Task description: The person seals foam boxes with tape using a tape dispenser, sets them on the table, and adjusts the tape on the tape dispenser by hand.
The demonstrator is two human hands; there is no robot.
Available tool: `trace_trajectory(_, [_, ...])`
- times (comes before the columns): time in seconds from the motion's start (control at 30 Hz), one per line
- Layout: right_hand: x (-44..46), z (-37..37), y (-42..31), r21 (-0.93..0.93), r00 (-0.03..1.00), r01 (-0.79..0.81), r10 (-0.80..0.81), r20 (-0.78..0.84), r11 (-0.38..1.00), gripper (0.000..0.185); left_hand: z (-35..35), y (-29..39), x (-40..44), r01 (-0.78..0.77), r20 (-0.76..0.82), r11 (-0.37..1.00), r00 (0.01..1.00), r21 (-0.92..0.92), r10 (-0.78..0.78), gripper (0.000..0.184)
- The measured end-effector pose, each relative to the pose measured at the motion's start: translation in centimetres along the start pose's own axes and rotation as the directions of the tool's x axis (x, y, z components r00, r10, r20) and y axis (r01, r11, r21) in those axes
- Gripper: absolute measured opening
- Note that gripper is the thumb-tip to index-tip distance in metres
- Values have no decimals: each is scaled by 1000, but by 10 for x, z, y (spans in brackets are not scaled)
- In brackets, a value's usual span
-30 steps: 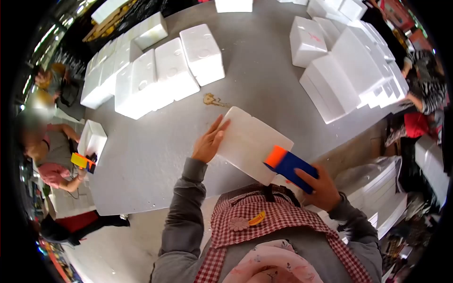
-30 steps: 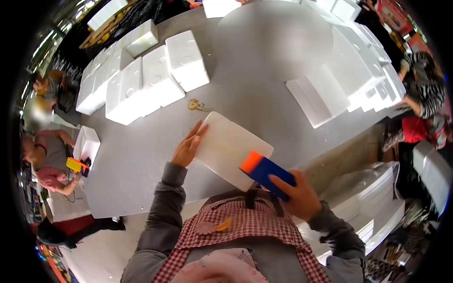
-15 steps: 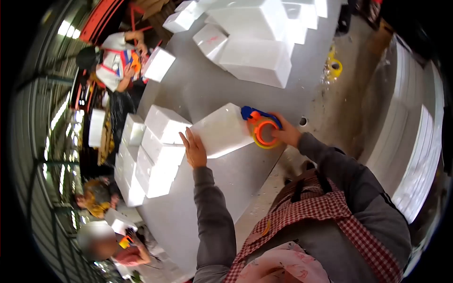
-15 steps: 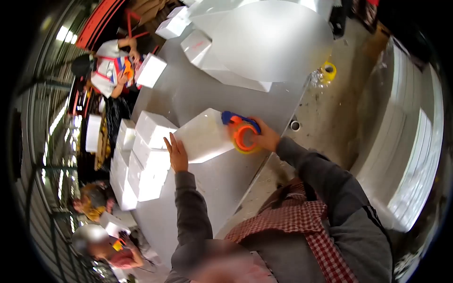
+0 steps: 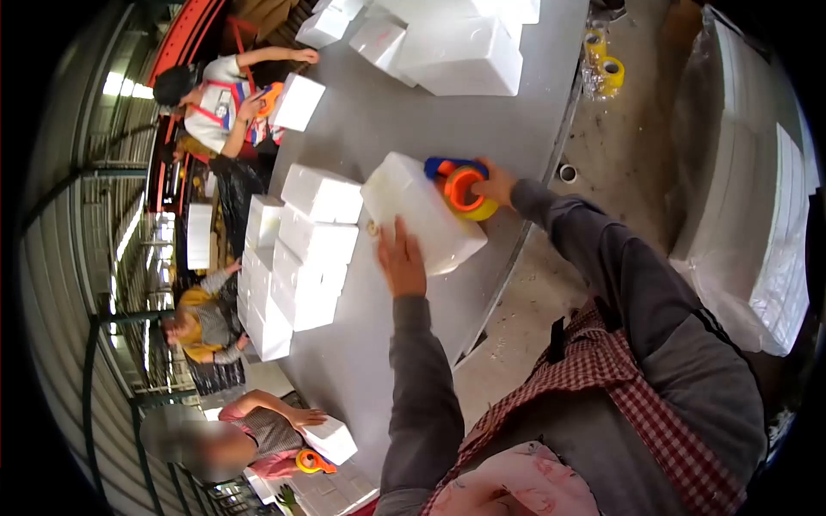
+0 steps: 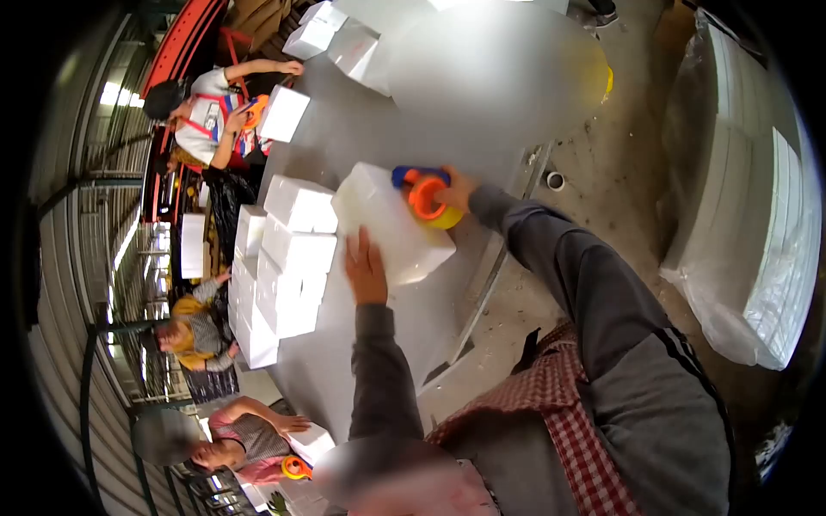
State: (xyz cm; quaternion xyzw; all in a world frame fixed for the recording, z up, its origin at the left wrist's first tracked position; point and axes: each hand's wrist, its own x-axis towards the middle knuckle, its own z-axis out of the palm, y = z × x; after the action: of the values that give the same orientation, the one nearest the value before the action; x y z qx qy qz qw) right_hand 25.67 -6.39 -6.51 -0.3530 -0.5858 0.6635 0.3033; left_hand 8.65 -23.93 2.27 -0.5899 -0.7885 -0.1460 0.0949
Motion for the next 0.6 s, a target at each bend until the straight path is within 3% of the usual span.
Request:
trace_trajectory(0.03, [-16,1,-3,-12,1000,9,-9,4,1000,61,-4,13,1,97,18,976,995,-194,-95,43])
trace_trajectory(0.13, [-122,0,7,127,992,-3,19,-126,992,63,-3,28,0,196,20,958,980,-210,-196,41])
trace_trajectory(0.2, [-210,16,8,247,988,-26,63,-141,969,65,-13,58,2,403,63,915,914,-29,-401,41])
trace_trajectory(0.27, [-241,23,-3,255,985,-18,61,-164,967,66,-1,73,-9,447,11,892,894,63,-448,43])
trace_trajectory(0.3, [-241,21,-11,354,976,-80,145,-161,932,65,-2,83,-12,473,-48,866,880,161,-472,45])
trace_trajectory(0.33, [-238,16,-17,450,962,-129,222,-159,883,64,-12,82,-9,464,-43,873,885,150,-463,45])
trace_trajectory(0.4, [-230,2,-22,412,969,-104,186,-163,905,63,-51,82,4,344,440,920,808,187,-391,50])
trace_trajectory(0.43, [-233,-1,-24,376,978,-98,160,-137,921,62,-35,79,1,338,454,923,804,183,-384,50])
trace_trajectory(0.47, [-241,-1,-30,473,974,-80,169,-149,877,63,-8,71,-1,167,211,962,954,215,-213,50])
trace_trajectory(0.5, [-255,-3,-33,460,975,-91,173,-141,883,63,3,72,0,14,-48,957,999,288,-1,50])
trace_trajectory(0.53, [-273,-5,-34,397,979,-137,186,-87,907,63,10,69,2,108,32,986,993,128,-112,50])
trace_trajectory(0.6, [-307,-10,-35,313,972,-222,234,-3,923,63,4,76,0,124,44,980,990,158,-132,51])
